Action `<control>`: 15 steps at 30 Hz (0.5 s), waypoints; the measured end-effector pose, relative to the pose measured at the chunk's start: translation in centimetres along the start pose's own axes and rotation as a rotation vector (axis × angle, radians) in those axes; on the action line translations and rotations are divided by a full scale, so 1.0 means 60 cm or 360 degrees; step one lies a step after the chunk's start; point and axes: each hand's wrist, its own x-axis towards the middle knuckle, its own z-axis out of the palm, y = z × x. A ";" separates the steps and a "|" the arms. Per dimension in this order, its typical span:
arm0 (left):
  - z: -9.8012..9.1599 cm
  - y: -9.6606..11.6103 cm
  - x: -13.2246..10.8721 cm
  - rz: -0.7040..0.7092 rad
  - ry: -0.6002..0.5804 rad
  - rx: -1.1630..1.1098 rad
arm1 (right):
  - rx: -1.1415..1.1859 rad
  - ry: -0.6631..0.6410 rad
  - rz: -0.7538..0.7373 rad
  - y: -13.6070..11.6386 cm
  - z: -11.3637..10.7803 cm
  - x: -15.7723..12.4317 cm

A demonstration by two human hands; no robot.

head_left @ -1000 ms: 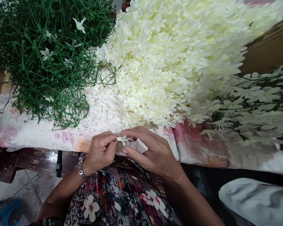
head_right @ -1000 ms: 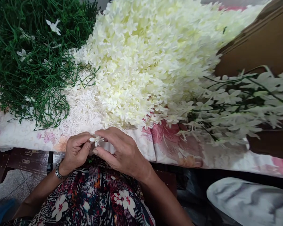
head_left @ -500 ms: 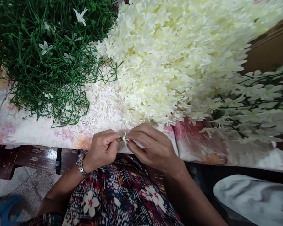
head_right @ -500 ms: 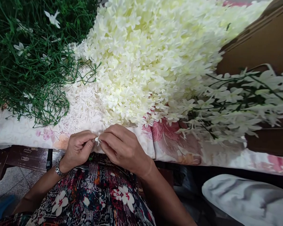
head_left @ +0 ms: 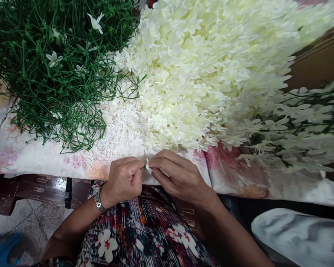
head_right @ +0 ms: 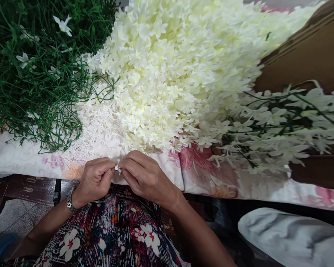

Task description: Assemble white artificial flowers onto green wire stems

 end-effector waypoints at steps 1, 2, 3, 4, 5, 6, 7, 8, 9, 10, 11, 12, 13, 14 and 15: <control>0.000 0.001 0.001 -0.0002 -0.0003 0.0019 | 0.0005 -0.0003 0.0002 0.000 0.000 0.000; 0.000 0.001 0.001 -0.0003 -0.0005 0.0038 | 0.0008 -0.0005 0.0004 0.000 0.001 0.001; 0.000 0.001 0.001 -0.0005 -0.0009 0.0054 | 0.0010 -0.0006 0.0006 0.000 0.002 0.001; 0.000 0.001 0.001 -0.0007 -0.0015 0.0067 | 0.0010 -0.0003 0.0003 0.000 0.002 0.002; 0.000 0.001 0.001 -0.0009 -0.0022 0.0079 | 0.0011 0.0001 0.0003 0.000 0.003 0.002; 0.000 0.001 0.001 -0.0010 -0.0028 0.0091 | 0.0012 0.0001 0.0005 0.001 0.004 0.002; 0.001 0.000 0.001 -0.0009 -0.0034 0.0102 | 0.0011 0.0000 0.0007 0.001 0.004 0.002; 0.001 0.000 0.001 -0.0005 -0.0038 0.0114 | 0.0007 -0.0006 0.0009 0.002 0.004 0.002; 0.002 -0.001 0.000 0.0001 -0.0038 0.0129 | 0.0003 -0.0013 0.0009 0.002 0.004 0.001; 0.003 -0.001 0.000 0.0006 -0.0035 0.0148 | -0.0003 -0.0020 0.0009 0.002 0.005 0.001; 0.003 -0.001 0.000 0.0008 -0.0034 0.0168 | -0.0008 -0.0027 0.0007 0.003 0.005 0.001; 0.004 -0.002 -0.001 0.0009 -0.0032 0.0189 | -0.0012 -0.0030 0.0003 0.003 0.005 0.000; 0.005 -0.002 -0.001 0.0010 -0.0032 0.0206 | -0.0013 -0.0029 -0.0002 0.004 0.006 0.000; 0.006 -0.002 -0.001 0.0011 -0.0032 0.0217 | -0.0013 -0.0025 -0.0008 0.004 0.006 -0.001; 0.007 -0.002 -0.002 0.0013 -0.0032 0.0223 | -0.0014 -0.0019 -0.0014 0.004 0.007 -0.001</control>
